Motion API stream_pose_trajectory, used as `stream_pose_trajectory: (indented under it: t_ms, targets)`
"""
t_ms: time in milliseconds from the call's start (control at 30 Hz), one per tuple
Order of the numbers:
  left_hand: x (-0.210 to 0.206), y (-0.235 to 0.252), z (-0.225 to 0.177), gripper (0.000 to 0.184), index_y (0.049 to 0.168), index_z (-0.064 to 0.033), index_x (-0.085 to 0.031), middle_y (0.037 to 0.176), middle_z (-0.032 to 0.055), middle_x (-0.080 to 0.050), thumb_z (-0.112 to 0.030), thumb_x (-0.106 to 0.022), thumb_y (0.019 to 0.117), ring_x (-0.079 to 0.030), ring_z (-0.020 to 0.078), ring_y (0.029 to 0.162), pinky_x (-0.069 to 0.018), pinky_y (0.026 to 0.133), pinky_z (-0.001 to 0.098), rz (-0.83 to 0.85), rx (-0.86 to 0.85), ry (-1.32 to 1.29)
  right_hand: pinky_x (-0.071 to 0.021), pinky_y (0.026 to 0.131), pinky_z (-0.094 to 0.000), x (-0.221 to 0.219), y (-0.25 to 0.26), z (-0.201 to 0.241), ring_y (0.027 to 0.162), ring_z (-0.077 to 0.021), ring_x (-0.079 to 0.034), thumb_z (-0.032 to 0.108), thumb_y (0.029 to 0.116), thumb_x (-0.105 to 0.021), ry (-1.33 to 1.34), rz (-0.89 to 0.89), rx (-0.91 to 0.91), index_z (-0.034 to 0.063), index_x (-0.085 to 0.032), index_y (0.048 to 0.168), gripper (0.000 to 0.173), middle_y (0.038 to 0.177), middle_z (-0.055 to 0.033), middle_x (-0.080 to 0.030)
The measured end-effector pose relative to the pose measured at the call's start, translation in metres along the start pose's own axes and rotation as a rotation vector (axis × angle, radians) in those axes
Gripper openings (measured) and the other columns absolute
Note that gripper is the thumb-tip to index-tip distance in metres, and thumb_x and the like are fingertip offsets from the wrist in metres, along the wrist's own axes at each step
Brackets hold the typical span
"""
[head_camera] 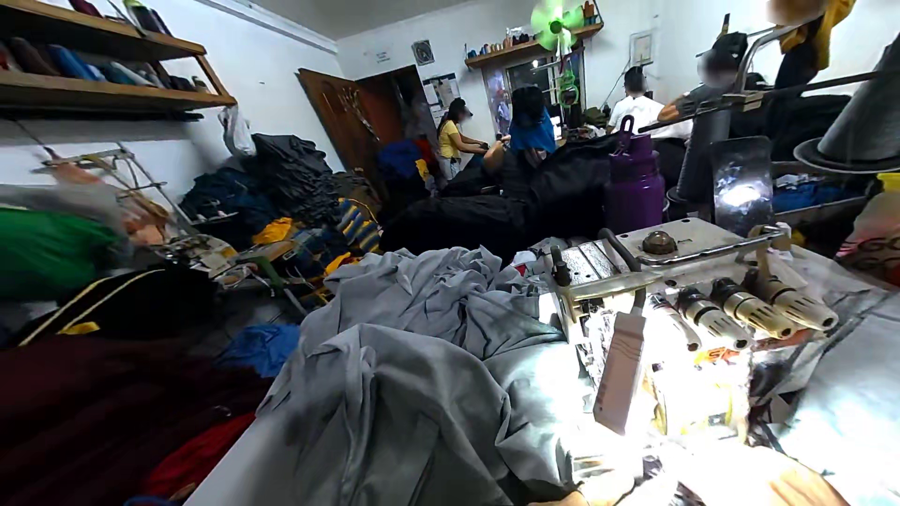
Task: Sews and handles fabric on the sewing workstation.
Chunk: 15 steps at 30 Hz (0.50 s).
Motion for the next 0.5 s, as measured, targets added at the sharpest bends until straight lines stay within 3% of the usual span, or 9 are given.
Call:
stream_pose_trajectory:
  t_ms: [67, 100, 167, 200, 267, 300, 333, 400, 500]
  targets:
    - [-0.006, -0.001, 0.010, 0.045, 0.149, -0.0199, -0.054, 0.139, 0.0136, -0.062, -0.014, -0.041, 0.1071, -0.071, 0.0302, 0.107, -0.0584, 0.082, 0.0498, -0.062, -0.043, 0.079, -0.0561, 0.066, -0.0534, -0.004, -0.001, -0.014, 0.077, -0.0427, -0.072, 0.010, 0.0982, -0.056, 0.030, 0.002, -0.133, -0.0060, -0.073, 0.106, 0.025, 0.086, -0.0262, -0.071]
    - [-0.004, -0.001, 0.007, 0.043, 0.147, -0.0181, -0.057, 0.136, 0.0144, -0.065, -0.012, -0.043, 0.1064, -0.072, 0.0314, 0.103, -0.0584, 0.080, 0.0499, -0.075, -0.028, 0.087, -0.0563, 0.067, -0.0496, 0.001, -0.002, -0.011, 0.076, -0.0402, -0.073, 0.009, 0.0960, -0.058, 0.015, -0.055, -0.109, -0.0055, -0.075, 0.104, 0.023, 0.086, -0.0250, -0.073]
    - [0.012, 0.001, -0.012, 0.039, 0.139, -0.0066, -0.063, 0.131, 0.0215, -0.067, -0.006, -0.047, 0.1032, -0.069, 0.0392, 0.112, -0.0552, 0.090, 0.0549, -0.058, 0.085, -0.013, -0.0571, 0.065, -0.0448, 0.005, -0.005, -0.001, 0.075, -0.0367, -0.074, 0.006, 0.0940, -0.060, -0.029, -0.102, -0.005, -0.0053, -0.075, 0.101, 0.020, 0.084, -0.0222, -0.074]
    - [0.019, 0.001, -0.019, 0.036, 0.134, -0.0005, -0.065, 0.128, 0.0237, -0.068, -0.008, -0.049, 0.1035, -0.068, 0.0399, 0.114, -0.0541, 0.094, 0.0539, -0.078, 0.123, -0.059, -0.0574, 0.069, -0.0500, 0.005, -0.007, 0.002, 0.079, -0.0425, -0.073, 0.004, 0.0945, -0.060, 0.007, -0.042, -0.022, -0.0091, -0.073, 0.103, 0.021, 0.089, -0.0269, -0.074]
    - [0.024, -0.002, -0.017, 0.040, 0.133, 0.0066, -0.063, 0.130, 0.0266, -0.066, -0.020, -0.052, 0.1052, -0.065, 0.0395, 0.120, -0.0495, 0.102, 0.0513, -0.080, 0.157, -0.154, -0.0562, 0.073, -0.0601, -0.001, -0.009, 0.005, 0.086, -0.0514, -0.071, -0.003, 0.0920, -0.061, 0.029, 0.078, -0.034, -0.0134, -0.071, 0.103, 0.018, 0.092, -0.0327, -0.071]
    - [0.025, -0.004, -0.014, 0.045, 0.133, 0.0094, -0.061, 0.130, 0.0284, -0.065, -0.025, -0.054, 0.1046, -0.064, 0.0397, 0.121, -0.0480, 0.105, 0.0507, -0.085, 0.146, -0.190, -0.0569, 0.070, -0.0578, 0.003, -0.008, 0.009, 0.083, -0.0491, -0.072, -0.005, 0.0888, -0.063, 0.003, 0.074, -0.010, -0.0128, -0.071, 0.098, 0.015, 0.088, -0.0305, -0.071]
    - [0.027, -0.005, -0.013, 0.048, 0.132, 0.0124, -0.061, 0.130, 0.0299, -0.064, -0.026, -0.054, 0.1040, -0.063, 0.0399, 0.123, -0.0468, 0.106, 0.0500, -0.090, 0.128, -0.212, -0.0570, 0.069, -0.0562, 0.007, -0.006, 0.012, 0.082, -0.0476, -0.072, -0.005, 0.0891, -0.062, 0.001, 0.082, -0.003, -0.0127, -0.071, 0.100, 0.016, 0.089, -0.0298, -0.071]
    - [0.031, -0.006, -0.013, 0.047, 0.128, 0.0153, -0.061, 0.128, 0.0313, -0.064, -0.024, -0.049, 0.1056, -0.063, 0.0406, 0.123, -0.0463, 0.107, 0.0491, -0.116, 0.110, -0.216, -0.0576, 0.069, -0.0527, 0.017, -0.006, 0.018, 0.081, -0.0458, -0.073, -0.005, 0.0918, -0.057, -0.006, 0.064, 0.010, -0.0126, -0.069, 0.106, 0.020, 0.091, -0.0291, -0.071]
    - [0.039, -0.008, -0.016, 0.039, 0.127, 0.0117, -0.064, 0.128, 0.0281, -0.066, -0.016, -0.048, 0.1066, -0.065, 0.0390, 0.121, -0.0487, 0.106, 0.0471, -0.218, 0.114, -0.123, -0.0583, 0.074, -0.0519, 0.012, -0.009, 0.015, 0.089, -0.0445, -0.073, -0.001, 0.0951, -0.056, 0.031, 0.069, -0.002, -0.0112, -0.069, 0.111, 0.023, 0.098, -0.0284, -0.072]
Point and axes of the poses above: each hand's wrist, its own y-axis towards the middle knuckle, its own x-axis out of the back of the hand, z = x × y, the point moved 9 cm from there along y, towards the middle knuckle
